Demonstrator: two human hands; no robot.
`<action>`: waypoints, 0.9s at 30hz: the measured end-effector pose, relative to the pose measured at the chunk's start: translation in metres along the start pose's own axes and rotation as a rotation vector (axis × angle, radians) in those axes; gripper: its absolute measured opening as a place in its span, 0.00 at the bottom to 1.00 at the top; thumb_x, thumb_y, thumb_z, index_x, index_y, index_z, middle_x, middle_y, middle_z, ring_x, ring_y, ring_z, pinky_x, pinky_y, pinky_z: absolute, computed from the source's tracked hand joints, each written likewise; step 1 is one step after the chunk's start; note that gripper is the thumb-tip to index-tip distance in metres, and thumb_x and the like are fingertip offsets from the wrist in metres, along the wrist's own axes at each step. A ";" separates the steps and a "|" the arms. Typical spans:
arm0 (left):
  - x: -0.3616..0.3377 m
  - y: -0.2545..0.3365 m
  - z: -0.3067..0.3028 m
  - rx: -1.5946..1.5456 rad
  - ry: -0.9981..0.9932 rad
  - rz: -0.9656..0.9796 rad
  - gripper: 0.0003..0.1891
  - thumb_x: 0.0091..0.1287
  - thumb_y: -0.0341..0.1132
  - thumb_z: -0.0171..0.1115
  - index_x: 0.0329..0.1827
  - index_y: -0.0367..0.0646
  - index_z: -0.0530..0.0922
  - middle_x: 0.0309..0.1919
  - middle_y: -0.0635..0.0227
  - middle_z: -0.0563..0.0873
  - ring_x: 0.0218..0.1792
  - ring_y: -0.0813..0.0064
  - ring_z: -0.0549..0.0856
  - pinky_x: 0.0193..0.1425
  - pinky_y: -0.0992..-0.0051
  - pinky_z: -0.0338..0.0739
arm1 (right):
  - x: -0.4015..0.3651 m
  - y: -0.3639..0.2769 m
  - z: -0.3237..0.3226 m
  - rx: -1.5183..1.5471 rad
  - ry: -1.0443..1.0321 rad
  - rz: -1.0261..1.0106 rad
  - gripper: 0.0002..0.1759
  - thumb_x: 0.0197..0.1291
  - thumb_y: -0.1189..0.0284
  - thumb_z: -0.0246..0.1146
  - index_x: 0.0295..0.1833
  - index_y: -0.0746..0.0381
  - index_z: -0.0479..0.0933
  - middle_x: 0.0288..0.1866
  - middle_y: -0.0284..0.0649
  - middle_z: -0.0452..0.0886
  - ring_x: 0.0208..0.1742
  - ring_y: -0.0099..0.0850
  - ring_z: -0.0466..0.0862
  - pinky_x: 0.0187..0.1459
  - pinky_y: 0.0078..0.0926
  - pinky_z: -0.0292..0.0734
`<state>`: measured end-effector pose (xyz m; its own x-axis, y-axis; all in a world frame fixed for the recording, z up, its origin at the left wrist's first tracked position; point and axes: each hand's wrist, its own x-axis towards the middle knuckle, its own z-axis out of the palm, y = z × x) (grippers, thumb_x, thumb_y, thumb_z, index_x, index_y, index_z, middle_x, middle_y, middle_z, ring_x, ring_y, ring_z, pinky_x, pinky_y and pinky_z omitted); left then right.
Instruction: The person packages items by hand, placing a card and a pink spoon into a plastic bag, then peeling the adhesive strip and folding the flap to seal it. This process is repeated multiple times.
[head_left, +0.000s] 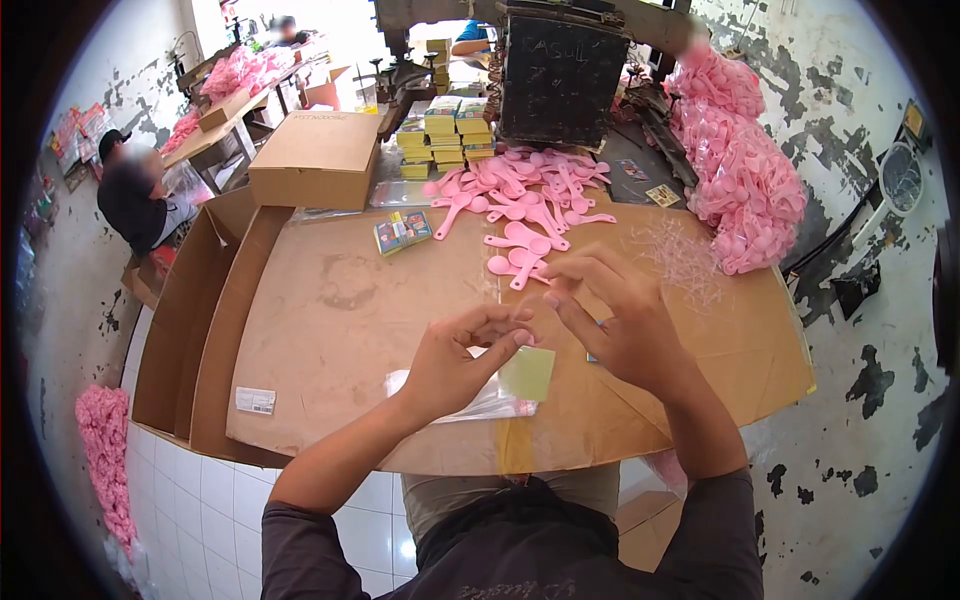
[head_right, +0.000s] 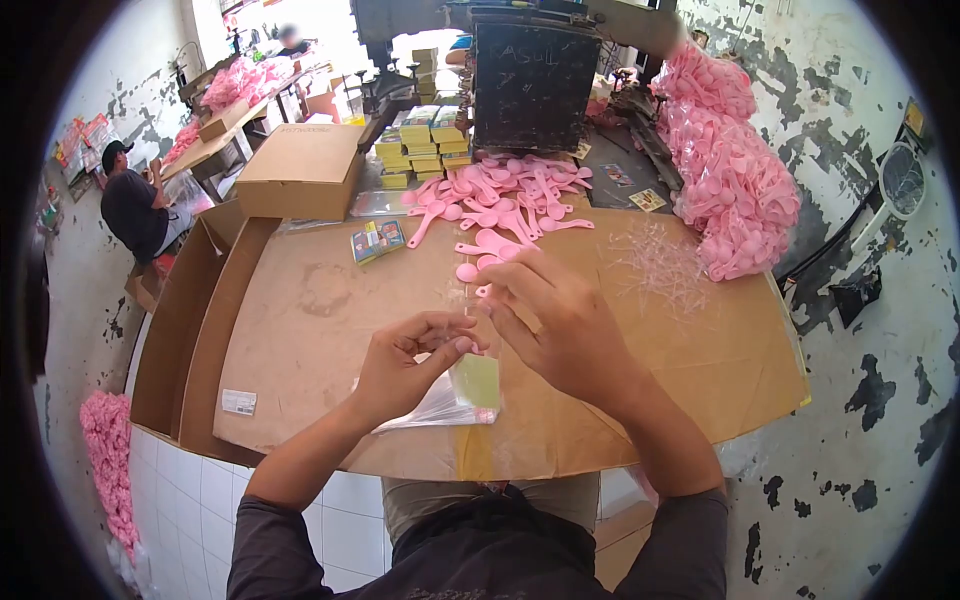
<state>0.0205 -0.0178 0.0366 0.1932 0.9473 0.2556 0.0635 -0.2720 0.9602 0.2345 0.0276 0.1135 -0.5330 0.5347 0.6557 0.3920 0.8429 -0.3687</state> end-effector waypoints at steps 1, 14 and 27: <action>0.000 0.003 0.000 -0.035 0.009 -0.044 0.15 0.75 0.28 0.67 0.63 0.33 0.81 0.44 0.61 0.93 0.47 0.77 0.91 0.56 0.76 0.85 | 0.000 0.002 0.002 -0.119 0.062 -0.104 0.12 0.58 0.75 0.73 0.49 0.60 0.86 0.45 0.38 0.86 0.44 0.33 0.85 0.43 0.32 0.76; -0.002 0.004 0.002 0.635 0.045 0.305 0.22 0.67 0.27 0.71 0.64 0.32 0.81 0.35 0.59 0.93 0.31 0.72 0.93 0.39 0.75 0.87 | -0.005 0.004 0.031 -0.529 -0.008 -0.360 0.14 0.53 0.70 0.68 0.45 0.65 0.81 0.55 0.41 0.82 0.60 0.37 0.80 0.62 0.38 0.71; 0.010 -0.003 -0.017 0.098 -0.053 -0.066 0.21 0.72 0.28 0.67 0.68 0.38 0.81 0.37 0.64 0.94 0.36 0.85 0.90 0.41 0.78 0.83 | -0.020 0.067 -0.051 0.955 -0.274 0.483 0.03 0.70 0.77 0.59 0.42 0.64 0.77 0.33 0.34 0.80 0.35 0.23 0.79 0.37 0.26 0.73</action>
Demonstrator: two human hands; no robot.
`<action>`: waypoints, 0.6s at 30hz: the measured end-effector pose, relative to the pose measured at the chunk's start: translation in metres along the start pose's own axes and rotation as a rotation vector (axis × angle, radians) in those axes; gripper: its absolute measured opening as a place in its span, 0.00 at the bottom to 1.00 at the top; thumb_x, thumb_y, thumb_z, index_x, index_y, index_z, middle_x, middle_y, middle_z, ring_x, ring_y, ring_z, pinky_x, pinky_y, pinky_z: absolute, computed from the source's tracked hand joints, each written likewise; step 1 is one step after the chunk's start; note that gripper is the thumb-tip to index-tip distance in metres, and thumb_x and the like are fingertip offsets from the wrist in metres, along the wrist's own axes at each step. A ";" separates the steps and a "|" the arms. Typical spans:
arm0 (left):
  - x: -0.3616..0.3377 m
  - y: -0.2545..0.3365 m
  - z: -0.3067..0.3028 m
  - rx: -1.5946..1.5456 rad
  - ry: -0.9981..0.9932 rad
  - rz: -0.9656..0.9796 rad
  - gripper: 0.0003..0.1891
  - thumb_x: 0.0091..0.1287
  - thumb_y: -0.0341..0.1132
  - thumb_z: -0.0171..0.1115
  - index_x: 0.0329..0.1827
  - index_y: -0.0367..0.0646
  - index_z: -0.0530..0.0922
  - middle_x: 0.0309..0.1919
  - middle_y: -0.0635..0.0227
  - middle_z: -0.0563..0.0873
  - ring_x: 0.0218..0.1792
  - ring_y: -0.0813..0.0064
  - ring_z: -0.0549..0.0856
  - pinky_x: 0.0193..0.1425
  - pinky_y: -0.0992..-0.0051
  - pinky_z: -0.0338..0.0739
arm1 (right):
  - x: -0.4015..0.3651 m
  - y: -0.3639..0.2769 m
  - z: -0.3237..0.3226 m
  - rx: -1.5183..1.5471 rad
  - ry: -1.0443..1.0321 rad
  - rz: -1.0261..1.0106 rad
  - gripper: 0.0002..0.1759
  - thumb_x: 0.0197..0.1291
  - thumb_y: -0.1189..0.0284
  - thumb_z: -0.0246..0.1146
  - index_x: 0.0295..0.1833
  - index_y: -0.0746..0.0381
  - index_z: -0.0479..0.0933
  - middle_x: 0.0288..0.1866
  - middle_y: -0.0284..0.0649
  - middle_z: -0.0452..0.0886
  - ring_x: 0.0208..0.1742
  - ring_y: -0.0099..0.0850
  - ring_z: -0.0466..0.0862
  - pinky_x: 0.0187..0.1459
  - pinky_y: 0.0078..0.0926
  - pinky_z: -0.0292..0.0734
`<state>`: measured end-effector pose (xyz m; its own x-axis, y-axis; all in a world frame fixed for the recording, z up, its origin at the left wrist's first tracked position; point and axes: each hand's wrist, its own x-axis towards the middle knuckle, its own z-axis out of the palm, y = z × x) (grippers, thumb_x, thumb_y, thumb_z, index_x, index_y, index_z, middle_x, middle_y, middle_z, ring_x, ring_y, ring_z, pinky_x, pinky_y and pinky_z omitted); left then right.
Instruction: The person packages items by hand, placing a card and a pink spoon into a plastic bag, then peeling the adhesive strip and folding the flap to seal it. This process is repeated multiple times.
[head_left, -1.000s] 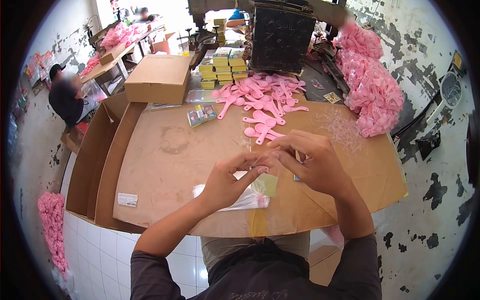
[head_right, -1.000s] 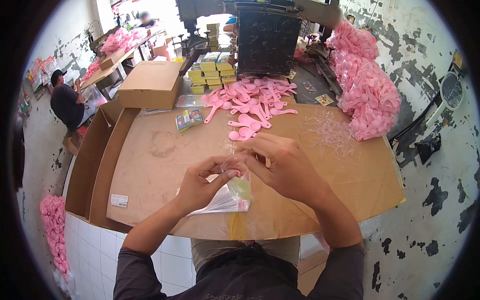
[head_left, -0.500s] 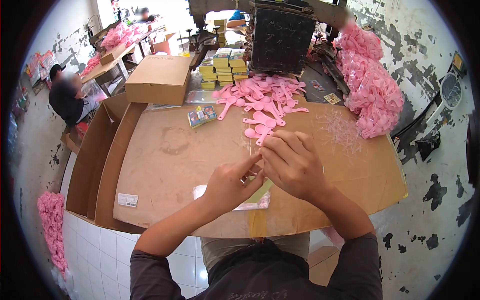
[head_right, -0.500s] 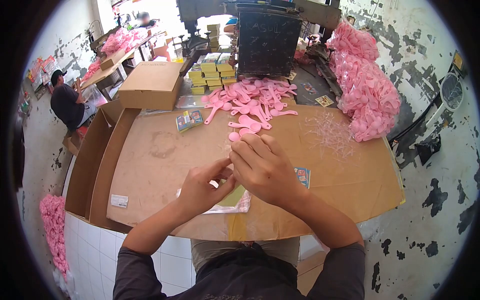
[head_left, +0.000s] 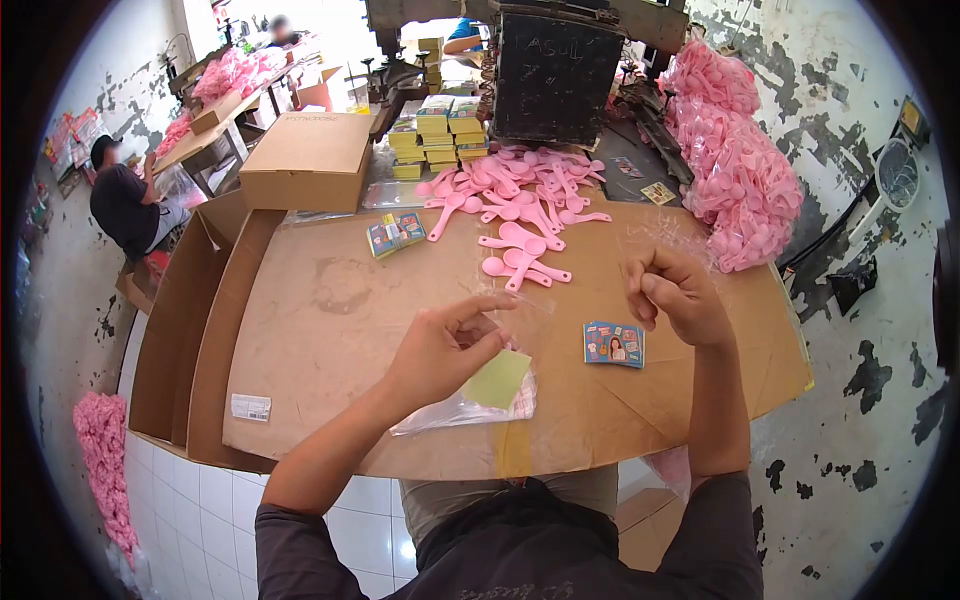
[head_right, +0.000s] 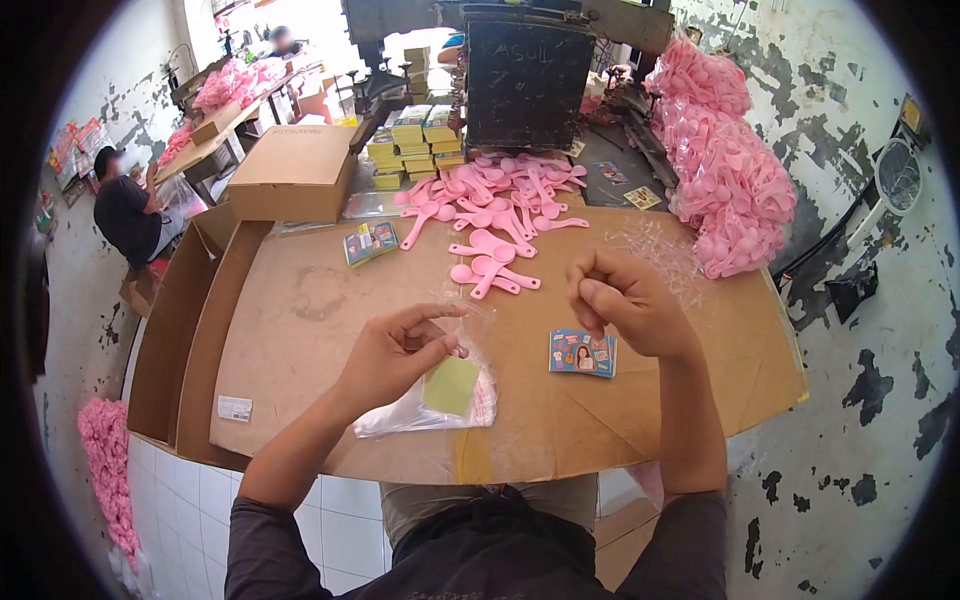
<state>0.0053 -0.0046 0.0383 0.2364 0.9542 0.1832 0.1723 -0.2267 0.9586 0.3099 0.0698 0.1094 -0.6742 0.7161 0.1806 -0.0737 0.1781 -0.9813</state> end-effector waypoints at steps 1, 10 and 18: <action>0.002 -0.001 -0.001 -0.023 0.015 0.000 0.22 0.72 0.28 0.67 0.69 0.40 0.80 0.37 0.63 0.94 0.35 0.85 0.90 0.40 0.78 0.83 | 0.001 0.001 0.003 -0.253 0.064 -0.113 0.02 0.69 0.77 0.61 0.44 0.64 0.78 0.35 0.34 0.80 0.37 0.24 0.80 0.38 0.26 0.73; -0.003 -0.006 0.023 0.130 0.070 0.221 0.24 0.71 0.29 0.69 0.70 0.40 0.79 0.32 0.62 0.93 0.29 0.80 0.90 0.36 0.78 0.83 | 0.019 0.033 0.083 -1.310 0.314 -0.744 0.13 0.58 0.72 0.74 0.48 0.60 0.83 0.45 0.35 0.82 0.46 0.34 0.83 0.46 0.32 0.74; -0.004 0.003 0.016 0.230 -0.002 0.166 0.24 0.72 0.24 0.67 0.71 0.33 0.77 0.37 0.61 0.93 0.39 0.80 0.91 0.45 0.78 0.86 | 0.029 0.035 0.081 -1.168 0.294 -0.660 0.09 0.61 0.72 0.72 0.45 0.62 0.81 0.43 0.37 0.81 0.45 0.31 0.82 0.47 0.30 0.74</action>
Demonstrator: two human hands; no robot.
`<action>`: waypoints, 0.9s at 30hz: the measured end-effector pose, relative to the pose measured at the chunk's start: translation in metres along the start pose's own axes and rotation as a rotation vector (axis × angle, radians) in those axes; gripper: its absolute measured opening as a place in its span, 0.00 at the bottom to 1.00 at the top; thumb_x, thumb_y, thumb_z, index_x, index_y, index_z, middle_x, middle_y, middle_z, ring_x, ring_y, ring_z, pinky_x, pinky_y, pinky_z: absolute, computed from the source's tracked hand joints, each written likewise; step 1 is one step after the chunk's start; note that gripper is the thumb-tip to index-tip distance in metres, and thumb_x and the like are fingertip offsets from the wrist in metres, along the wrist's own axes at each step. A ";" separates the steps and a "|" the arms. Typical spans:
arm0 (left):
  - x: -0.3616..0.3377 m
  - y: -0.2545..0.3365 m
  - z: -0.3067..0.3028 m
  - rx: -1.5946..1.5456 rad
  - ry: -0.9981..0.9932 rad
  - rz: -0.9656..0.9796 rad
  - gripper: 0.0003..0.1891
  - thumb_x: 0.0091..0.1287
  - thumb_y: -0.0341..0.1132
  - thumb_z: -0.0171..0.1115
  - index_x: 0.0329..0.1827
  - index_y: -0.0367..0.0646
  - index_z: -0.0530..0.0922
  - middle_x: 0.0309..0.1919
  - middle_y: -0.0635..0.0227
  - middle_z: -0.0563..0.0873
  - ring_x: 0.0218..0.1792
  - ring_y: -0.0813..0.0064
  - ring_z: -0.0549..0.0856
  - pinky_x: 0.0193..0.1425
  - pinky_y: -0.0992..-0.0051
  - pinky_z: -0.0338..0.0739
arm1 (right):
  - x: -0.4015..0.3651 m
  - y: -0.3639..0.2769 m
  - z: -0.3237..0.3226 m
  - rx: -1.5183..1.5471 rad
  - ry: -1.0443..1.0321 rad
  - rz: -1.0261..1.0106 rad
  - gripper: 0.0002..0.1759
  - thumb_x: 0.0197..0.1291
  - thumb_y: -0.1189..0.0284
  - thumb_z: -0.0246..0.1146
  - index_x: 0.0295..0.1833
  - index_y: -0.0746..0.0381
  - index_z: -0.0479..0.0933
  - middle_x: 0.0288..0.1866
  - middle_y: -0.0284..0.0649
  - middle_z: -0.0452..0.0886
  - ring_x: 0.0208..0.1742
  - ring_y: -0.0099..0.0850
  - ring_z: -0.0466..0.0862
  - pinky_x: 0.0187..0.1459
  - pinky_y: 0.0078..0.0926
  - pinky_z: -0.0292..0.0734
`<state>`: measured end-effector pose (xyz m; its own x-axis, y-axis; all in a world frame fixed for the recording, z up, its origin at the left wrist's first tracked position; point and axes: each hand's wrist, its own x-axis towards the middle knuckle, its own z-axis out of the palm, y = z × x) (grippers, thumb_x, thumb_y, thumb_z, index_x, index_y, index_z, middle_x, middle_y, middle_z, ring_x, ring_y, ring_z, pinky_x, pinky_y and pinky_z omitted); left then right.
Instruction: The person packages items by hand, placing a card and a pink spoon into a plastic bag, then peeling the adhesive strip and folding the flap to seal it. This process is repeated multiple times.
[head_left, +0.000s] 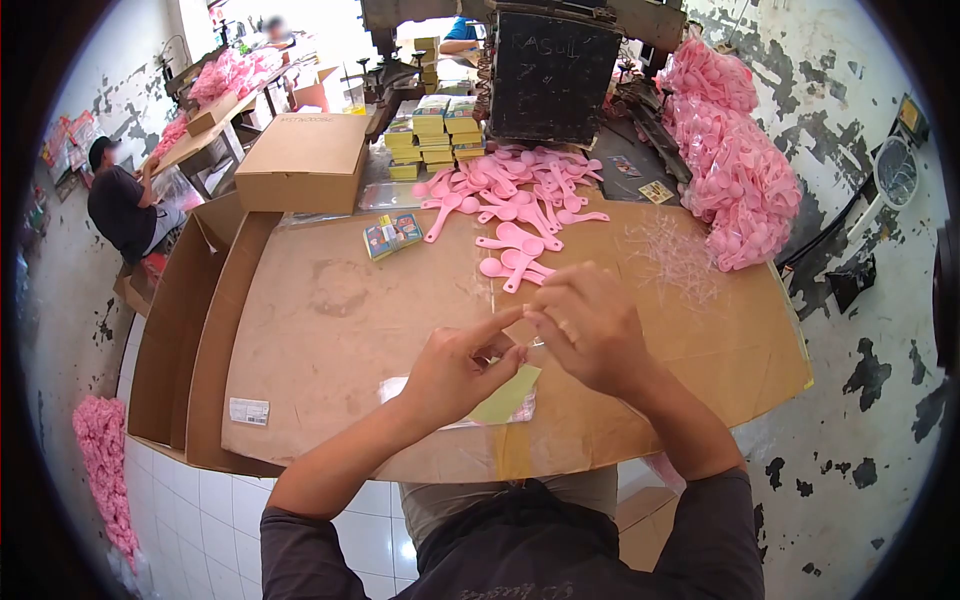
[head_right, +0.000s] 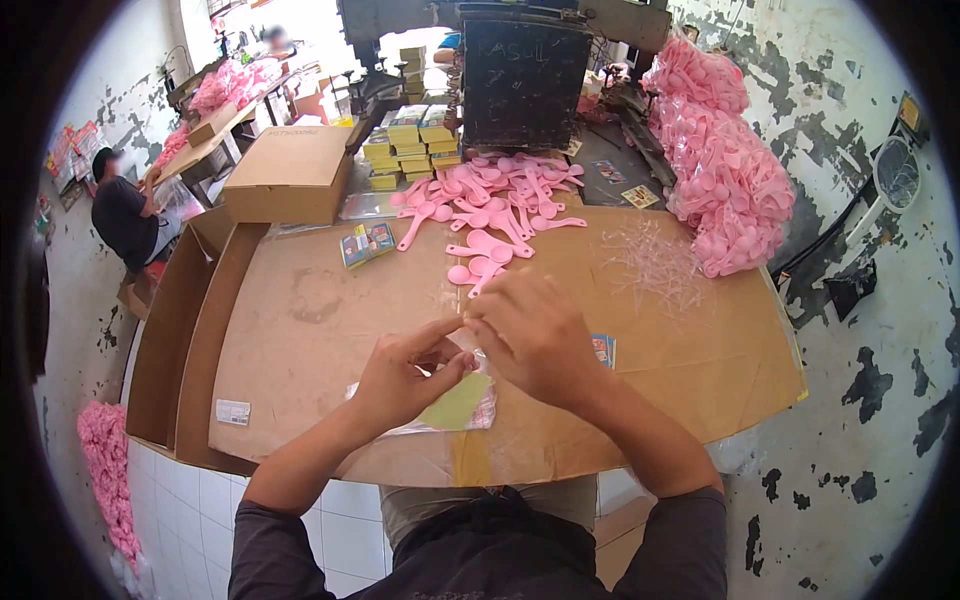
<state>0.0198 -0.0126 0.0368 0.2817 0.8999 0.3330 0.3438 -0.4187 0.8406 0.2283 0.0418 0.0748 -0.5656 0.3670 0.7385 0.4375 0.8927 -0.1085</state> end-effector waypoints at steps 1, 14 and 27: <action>0.001 0.001 -0.002 0.010 -0.003 0.005 0.24 0.72 0.24 0.67 0.71 0.33 0.77 0.37 0.62 0.93 0.39 0.80 0.91 0.45 0.78 0.86 | 0.000 0.003 -0.004 0.133 0.007 0.128 0.09 0.64 0.71 0.71 0.45 0.62 0.80 0.43 0.36 0.81 0.44 0.29 0.82 0.47 0.30 0.74; 0.003 -0.016 -0.018 -0.427 0.190 -0.101 0.25 0.74 0.24 0.66 0.73 0.31 0.73 0.45 0.59 0.92 0.45 0.81 0.90 0.50 0.81 0.84 | -0.110 0.210 -0.060 -0.495 0.037 0.515 0.21 0.67 0.75 0.65 0.64 0.67 0.78 0.51 0.51 0.85 0.51 0.44 0.85 0.51 0.39 0.79; 0.001 -0.031 -0.004 -0.455 0.220 -0.129 0.22 0.78 0.28 0.64 0.72 0.31 0.74 0.49 0.56 0.92 0.51 0.75 0.90 0.52 0.78 0.86 | -0.025 0.027 0.043 0.993 -0.300 0.539 0.19 0.69 0.73 0.71 0.63 0.65 0.80 0.46 0.33 0.84 0.40 0.20 0.81 0.44 0.21 0.78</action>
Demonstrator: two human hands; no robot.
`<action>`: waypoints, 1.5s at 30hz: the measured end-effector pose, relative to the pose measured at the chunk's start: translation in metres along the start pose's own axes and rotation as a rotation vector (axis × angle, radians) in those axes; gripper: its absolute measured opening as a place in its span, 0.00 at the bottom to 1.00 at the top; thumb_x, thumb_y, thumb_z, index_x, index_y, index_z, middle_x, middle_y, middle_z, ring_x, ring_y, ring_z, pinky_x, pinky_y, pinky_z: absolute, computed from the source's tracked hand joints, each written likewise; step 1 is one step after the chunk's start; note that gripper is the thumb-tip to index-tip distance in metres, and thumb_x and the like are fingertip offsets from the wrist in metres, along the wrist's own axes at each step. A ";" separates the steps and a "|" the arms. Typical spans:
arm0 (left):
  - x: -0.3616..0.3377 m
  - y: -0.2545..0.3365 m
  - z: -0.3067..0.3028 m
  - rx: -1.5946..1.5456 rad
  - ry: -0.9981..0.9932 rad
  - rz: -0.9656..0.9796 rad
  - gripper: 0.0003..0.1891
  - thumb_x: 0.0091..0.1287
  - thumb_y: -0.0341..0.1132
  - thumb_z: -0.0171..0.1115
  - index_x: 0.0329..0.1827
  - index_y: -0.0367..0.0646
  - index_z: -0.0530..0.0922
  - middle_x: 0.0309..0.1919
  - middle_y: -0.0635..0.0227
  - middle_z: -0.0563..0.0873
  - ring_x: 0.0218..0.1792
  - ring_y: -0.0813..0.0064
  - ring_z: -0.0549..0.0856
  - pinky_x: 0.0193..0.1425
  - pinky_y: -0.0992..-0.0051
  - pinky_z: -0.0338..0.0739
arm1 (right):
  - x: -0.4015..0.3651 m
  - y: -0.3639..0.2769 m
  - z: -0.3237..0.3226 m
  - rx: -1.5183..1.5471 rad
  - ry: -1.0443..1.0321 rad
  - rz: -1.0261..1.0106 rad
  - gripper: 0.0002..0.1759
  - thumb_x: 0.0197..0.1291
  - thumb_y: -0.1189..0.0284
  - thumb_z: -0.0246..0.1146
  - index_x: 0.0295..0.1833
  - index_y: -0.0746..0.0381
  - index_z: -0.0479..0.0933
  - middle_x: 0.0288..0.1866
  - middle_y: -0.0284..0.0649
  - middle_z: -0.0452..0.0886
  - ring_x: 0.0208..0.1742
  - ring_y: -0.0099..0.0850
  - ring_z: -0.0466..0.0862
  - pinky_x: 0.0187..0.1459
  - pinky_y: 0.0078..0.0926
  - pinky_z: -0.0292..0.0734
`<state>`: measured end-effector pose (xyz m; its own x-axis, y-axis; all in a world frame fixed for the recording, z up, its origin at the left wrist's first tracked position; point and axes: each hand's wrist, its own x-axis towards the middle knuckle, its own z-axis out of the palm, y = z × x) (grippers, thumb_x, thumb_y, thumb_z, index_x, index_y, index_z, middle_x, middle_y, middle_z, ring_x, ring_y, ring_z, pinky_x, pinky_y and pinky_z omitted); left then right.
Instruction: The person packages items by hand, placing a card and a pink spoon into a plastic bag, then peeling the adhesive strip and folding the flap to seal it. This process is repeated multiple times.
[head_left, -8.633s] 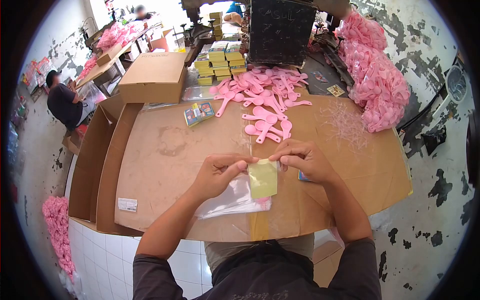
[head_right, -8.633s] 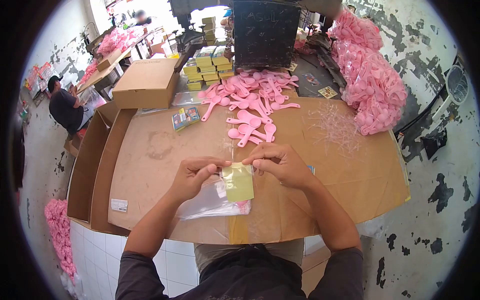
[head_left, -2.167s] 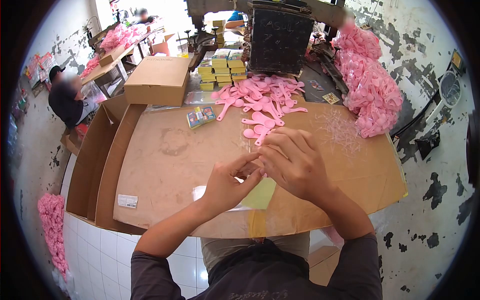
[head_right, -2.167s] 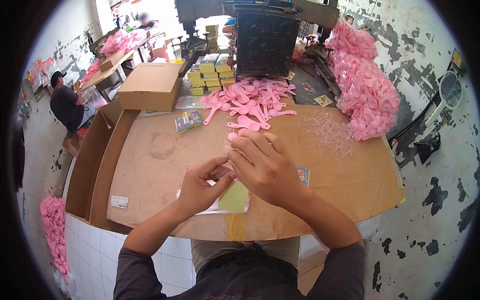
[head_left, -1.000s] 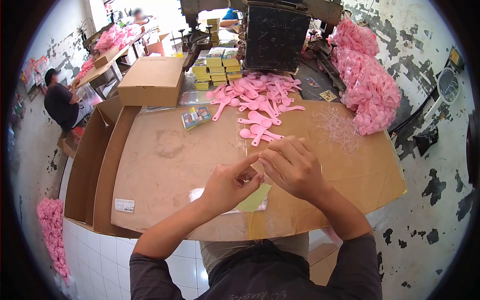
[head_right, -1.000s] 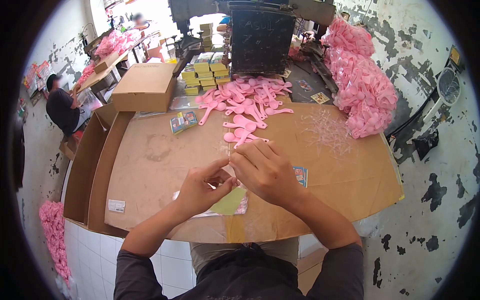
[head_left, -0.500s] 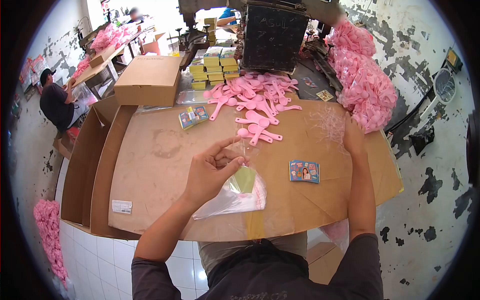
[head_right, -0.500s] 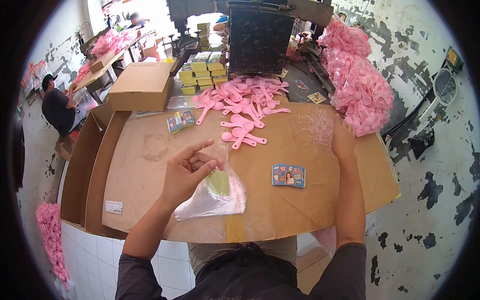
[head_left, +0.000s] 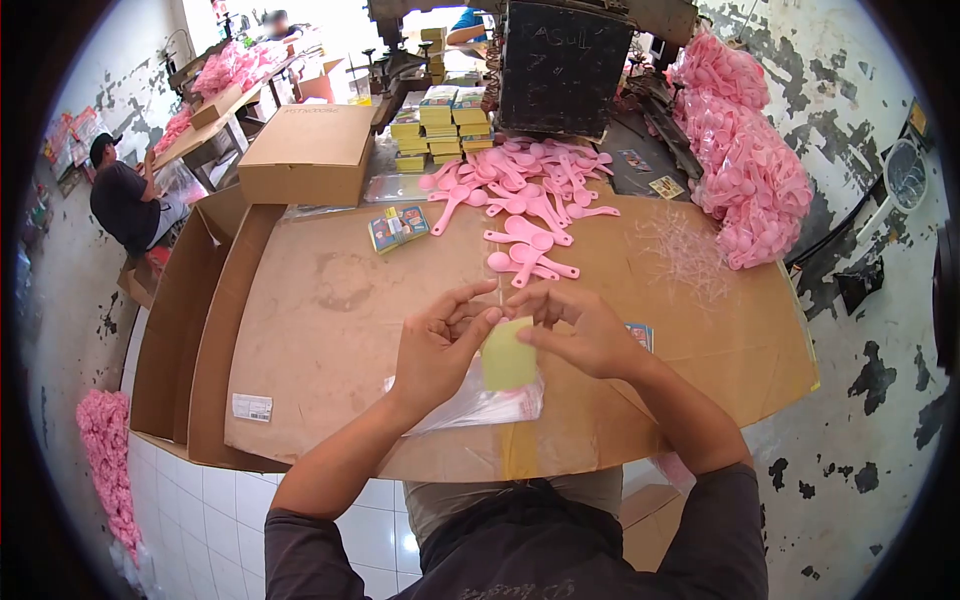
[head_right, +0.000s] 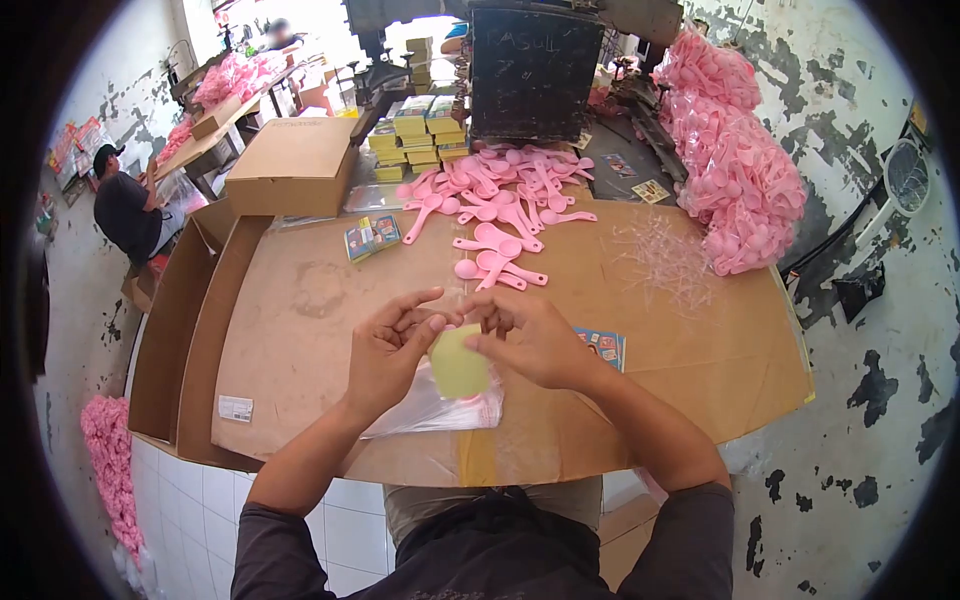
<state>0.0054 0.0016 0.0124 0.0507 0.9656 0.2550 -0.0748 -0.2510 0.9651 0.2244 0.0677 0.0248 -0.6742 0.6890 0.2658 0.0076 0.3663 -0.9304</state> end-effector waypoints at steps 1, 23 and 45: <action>0.000 0.003 -0.001 -0.038 -0.009 -0.004 0.22 0.78 0.29 0.64 0.72 0.31 0.74 0.49 0.57 0.92 0.51 0.75 0.90 0.52 0.78 0.86 | 0.002 0.006 -0.001 0.083 0.020 0.037 0.19 0.69 0.74 0.71 0.63 0.66 0.79 0.45 0.33 0.83 0.40 0.19 0.81 0.44 0.20 0.78; 0.003 -0.011 -0.011 0.209 -0.156 0.033 0.12 0.77 0.28 0.65 0.59 0.37 0.87 0.50 0.63 0.93 0.50 0.77 0.90 0.52 0.74 0.88 | -0.015 0.021 -0.019 0.239 0.104 0.171 0.07 0.70 0.78 0.69 0.51 0.66 0.87 0.47 0.32 0.87 0.43 0.19 0.84 0.46 0.19 0.79; 0.006 -0.017 -0.011 0.141 -0.233 -0.201 0.14 0.79 0.34 0.64 0.61 0.36 0.86 0.51 0.64 0.92 0.47 0.79 0.89 0.50 0.76 0.88 | -0.015 0.020 -0.029 0.138 -0.001 0.139 0.08 0.69 0.79 0.69 0.51 0.69 0.87 0.48 0.37 0.87 0.48 0.22 0.84 0.50 0.22 0.80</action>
<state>-0.0040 0.0126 -0.0029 0.2778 0.9593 0.0497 0.0978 -0.0797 0.9920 0.2563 0.0832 0.0092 -0.6746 0.7262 0.1323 -0.0007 0.1786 -0.9839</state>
